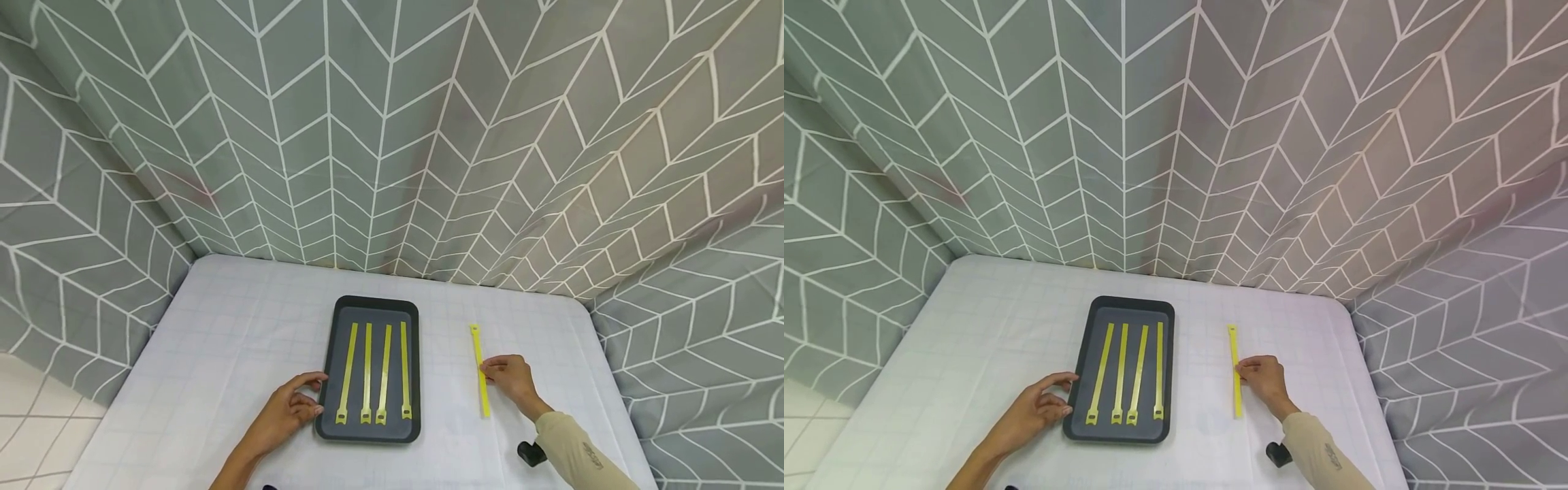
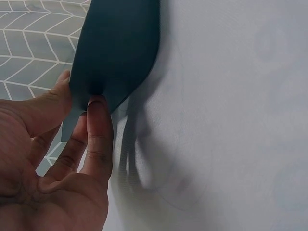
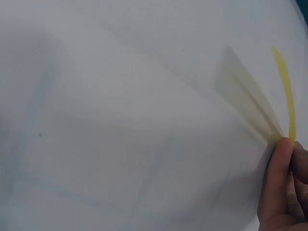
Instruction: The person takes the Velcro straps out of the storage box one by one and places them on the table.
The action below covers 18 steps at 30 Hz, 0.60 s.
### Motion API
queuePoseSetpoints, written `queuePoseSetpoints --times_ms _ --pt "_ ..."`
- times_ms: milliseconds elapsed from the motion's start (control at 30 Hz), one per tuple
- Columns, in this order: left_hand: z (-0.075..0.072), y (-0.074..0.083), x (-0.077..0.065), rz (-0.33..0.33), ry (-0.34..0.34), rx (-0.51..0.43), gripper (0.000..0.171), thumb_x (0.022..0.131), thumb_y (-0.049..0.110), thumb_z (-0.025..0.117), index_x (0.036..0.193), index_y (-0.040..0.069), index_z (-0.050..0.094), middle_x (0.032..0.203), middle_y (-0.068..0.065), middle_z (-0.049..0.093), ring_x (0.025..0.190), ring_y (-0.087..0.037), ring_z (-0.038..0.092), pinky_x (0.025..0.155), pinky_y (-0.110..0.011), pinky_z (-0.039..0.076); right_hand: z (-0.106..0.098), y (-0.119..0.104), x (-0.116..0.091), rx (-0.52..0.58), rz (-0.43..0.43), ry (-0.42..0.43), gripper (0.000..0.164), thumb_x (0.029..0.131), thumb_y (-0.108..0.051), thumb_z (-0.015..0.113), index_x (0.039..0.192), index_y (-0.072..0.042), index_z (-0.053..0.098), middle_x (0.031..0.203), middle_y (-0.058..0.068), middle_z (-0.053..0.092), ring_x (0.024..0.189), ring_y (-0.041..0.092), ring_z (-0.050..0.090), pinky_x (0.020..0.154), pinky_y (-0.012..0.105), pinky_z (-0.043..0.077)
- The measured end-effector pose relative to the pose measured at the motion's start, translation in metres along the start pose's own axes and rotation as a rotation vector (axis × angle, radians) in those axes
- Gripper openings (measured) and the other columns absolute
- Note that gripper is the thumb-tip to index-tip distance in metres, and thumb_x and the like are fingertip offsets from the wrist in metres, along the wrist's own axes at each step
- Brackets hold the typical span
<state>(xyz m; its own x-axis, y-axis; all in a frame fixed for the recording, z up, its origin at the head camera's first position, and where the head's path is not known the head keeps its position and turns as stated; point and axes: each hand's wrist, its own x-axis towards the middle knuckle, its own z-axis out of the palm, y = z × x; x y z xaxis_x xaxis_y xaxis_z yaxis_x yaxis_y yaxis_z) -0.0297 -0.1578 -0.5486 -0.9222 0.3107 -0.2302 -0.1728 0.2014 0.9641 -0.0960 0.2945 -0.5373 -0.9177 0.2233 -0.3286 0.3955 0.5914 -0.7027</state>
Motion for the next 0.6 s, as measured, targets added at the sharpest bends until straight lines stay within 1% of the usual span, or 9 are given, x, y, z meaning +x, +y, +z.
queuePoseSetpoints --times_ms 167,333,467,600 --pt "-0.001 0.002 0.0 0.003 0.002 0.004 0.057 0.088 0.004 0.074 0.141 0.007 0.053 0.126 -0.023 0.051 0.088 -0.015 0.065 0.071 -0.025 0.053 -0.005 0.005 0.0 -0.02 0.005 0.001 0.02 0.088 -0.006 0.074 0.1 0.011 0.072 0.082 0.014 0.075 0.065 0.015 0.071 0.061 0.027 0.058" --pt "-0.002 0.0 0.0 0.007 -0.02 -0.017 0.057 0.09 0.004 0.072 0.143 0.007 0.051 0.128 -0.024 0.049 0.09 -0.017 0.065 0.073 -0.026 0.053 -0.01 0.007 0.0 -0.046 0.015 0.014 0.022 0.089 -0.01 0.075 0.102 0.008 0.073 0.084 0.013 0.075 0.066 0.016 0.072 0.062 0.027 0.058" --pt "-0.001 0.0 0.001 -0.004 -0.016 -0.025 0.058 0.09 0.004 0.073 0.143 0.008 0.051 0.129 -0.024 0.049 0.09 -0.018 0.065 0.073 -0.026 0.053 -0.014 0.008 -0.001 -0.068 0.023 0.022 0.024 0.088 -0.011 0.076 0.101 0.008 0.074 0.084 0.014 0.076 0.066 0.017 0.073 0.063 0.027 0.057" --pt "0.0 0.0 0.001 -0.021 -0.006 -0.028 0.058 0.089 0.004 0.074 0.142 0.008 0.052 0.129 -0.023 0.049 0.091 -0.019 0.065 0.073 -0.026 0.053 -0.017 0.009 -0.002 -0.078 0.013 0.027 0.022 0.087 -0.009 0.076 0.099 0.009 0.074 0.085 0.016 0.076 0.066 0.019 0.074 0.063 0.029 0.058"
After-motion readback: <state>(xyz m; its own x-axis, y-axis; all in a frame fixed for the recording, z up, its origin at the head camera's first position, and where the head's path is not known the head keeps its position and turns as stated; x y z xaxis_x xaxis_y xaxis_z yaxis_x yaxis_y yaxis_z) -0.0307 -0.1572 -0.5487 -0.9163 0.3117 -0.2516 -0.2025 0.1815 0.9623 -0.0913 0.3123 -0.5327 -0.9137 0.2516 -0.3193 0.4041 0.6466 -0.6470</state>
